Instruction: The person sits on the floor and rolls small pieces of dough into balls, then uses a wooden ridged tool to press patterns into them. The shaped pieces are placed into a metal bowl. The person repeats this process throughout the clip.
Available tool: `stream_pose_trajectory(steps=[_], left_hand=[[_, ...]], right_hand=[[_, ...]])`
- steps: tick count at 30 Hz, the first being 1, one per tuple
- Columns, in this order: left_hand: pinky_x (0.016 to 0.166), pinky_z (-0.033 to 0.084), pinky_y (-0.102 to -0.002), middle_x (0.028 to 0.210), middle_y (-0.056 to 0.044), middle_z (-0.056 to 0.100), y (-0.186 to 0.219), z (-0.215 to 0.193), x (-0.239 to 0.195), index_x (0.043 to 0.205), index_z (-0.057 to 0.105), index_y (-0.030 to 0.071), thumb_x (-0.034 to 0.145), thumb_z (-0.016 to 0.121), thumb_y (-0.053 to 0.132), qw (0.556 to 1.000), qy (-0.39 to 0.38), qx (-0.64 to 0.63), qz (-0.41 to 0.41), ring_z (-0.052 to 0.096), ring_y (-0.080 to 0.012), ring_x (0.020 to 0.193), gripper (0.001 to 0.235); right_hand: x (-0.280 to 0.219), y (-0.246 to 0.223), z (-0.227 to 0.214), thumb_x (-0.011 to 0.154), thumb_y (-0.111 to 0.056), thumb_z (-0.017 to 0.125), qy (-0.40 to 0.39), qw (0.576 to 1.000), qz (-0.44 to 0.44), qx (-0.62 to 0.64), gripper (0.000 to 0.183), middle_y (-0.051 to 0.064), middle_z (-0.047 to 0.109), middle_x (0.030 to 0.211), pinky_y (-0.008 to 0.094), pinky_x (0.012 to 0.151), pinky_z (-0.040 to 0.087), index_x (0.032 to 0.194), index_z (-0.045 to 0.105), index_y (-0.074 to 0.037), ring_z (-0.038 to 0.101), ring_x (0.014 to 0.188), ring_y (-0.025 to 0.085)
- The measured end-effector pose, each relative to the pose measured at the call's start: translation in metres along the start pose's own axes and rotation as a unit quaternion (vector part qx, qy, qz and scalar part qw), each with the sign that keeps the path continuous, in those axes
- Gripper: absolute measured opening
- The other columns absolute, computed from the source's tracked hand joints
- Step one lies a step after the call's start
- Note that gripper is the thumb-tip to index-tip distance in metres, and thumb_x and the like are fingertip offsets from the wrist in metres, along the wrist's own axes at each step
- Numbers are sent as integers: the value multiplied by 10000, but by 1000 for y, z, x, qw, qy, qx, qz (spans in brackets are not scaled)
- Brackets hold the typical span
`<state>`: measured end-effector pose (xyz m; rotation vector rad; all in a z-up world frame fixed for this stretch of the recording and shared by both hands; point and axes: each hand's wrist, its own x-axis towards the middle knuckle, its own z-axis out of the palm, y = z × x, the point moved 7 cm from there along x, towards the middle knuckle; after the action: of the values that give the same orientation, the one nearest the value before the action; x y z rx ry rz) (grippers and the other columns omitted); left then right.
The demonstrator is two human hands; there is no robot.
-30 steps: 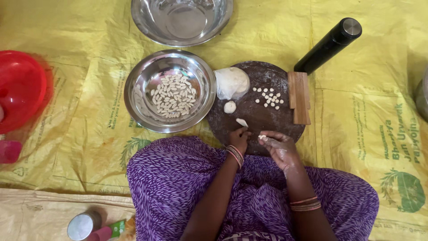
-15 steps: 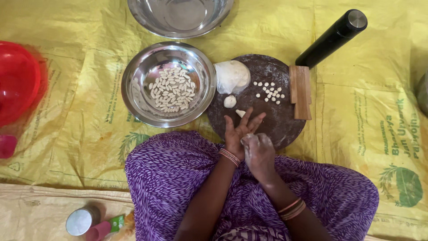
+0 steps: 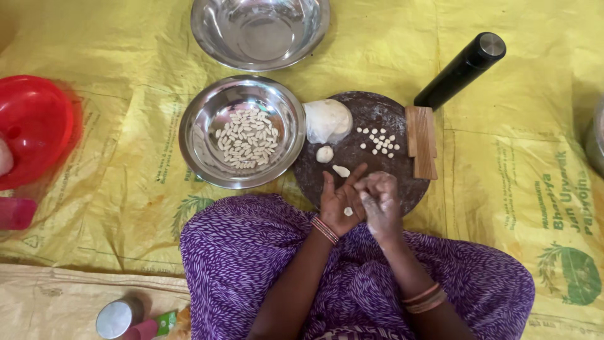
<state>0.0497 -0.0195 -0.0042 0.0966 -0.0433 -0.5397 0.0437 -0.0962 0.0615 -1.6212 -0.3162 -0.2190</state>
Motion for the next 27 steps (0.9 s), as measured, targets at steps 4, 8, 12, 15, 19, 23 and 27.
stream_pose_trajectory(steps=[4, 8, 12, 15, 19, 23, 27], left_hand=[[1131, 359, -499, 1535, -160, 482, -19, -13, -4, 1548, 410, 153, 926, 201, 713, 987, -125, -74, 66, 425, -330, 1429, 862], [1117, 402, -450, 1545, -177, 469, -30, -15, -3, 1532, 441, 104, 1009, 268, 574, 955, -220, -167, 106, 410, -329, 1440, 725], [1164, 431, -383, 1515, -190, 512, -8, -51, 1, 1541, 406, 65, 1086, 279, 586, 928, 161, 301, 152, 455, -309, 1446, 703], [1092, 473, -440, 1549, -215, 404, -2, -47, -4, 1536, 293, 96, 1053, 211, 679, 969, 179, -1, 170, 435, -316, 1423, 762], [990, 511, -448, 1514, -234, 441, -19, -39, -15, 1530, 375, 71, 877, 77, 856, 963, 246, -107, 33, 515, -338, 1310, 1063], [1142, 431, -469, 1607, -229, 362, -19, -16, -13, 1592, 322, 123, 921, 105, 847, 978, 184, 42, 83, 438, -354, 1421, 1011], [1214, 268, -466, 1676, -125, 277, -23, -27, -16, 1597, 277, 177, 785, 51, 952, 980, 197, 6, -1, 310, -301, 1512, 1145]], right_hand=[[-14, -26, 59, 846, -428, 665, -102, 919, -176, -338, 642, 178, 580, 1356, 552, 1161, 319, 1381, 450, -144, 472, 1345, 335], [-3, -27, 58, 1065, -680, 406, -102, 993, -20, 49, 763, 196, 461, 1568, 471, 1270, 284, 1577, 281, -128, 372, 1525, 306], [7, -14, 45, 939, -797, 388, -2, 946, 82, 315, 942, 200, 482, 1528, 461, 1213, 293, 1597, 284, -130, 413, 1450, 316], [10, 6, 54, 936, -809, 380, 27, 905, 120, 406, 975, 207, 499, 1492, 482, 1195, 329, 1569, 343, -69, 447, 1415, 331], [9, 40, 50, 936, -793, 392, 36, 900, 144, 410, 941, 195, 523, 1453, 512, 1220, 343, 1504, 387, -42, 461, 1410, 323], [16, 37, 36, 967, -786, 325, -142, 978, -43, -145, 894, 182, 520, 1478, 499, 1270, 321, 1457, 472, -53, 452, 1462, 345], [9, 40, 23, 965, -747, 164, -188, 905, -69, -376, 926, 183, 422, 1590, 581, 1282, 153, 1527, 393, -47, 301, 1544, 387]])
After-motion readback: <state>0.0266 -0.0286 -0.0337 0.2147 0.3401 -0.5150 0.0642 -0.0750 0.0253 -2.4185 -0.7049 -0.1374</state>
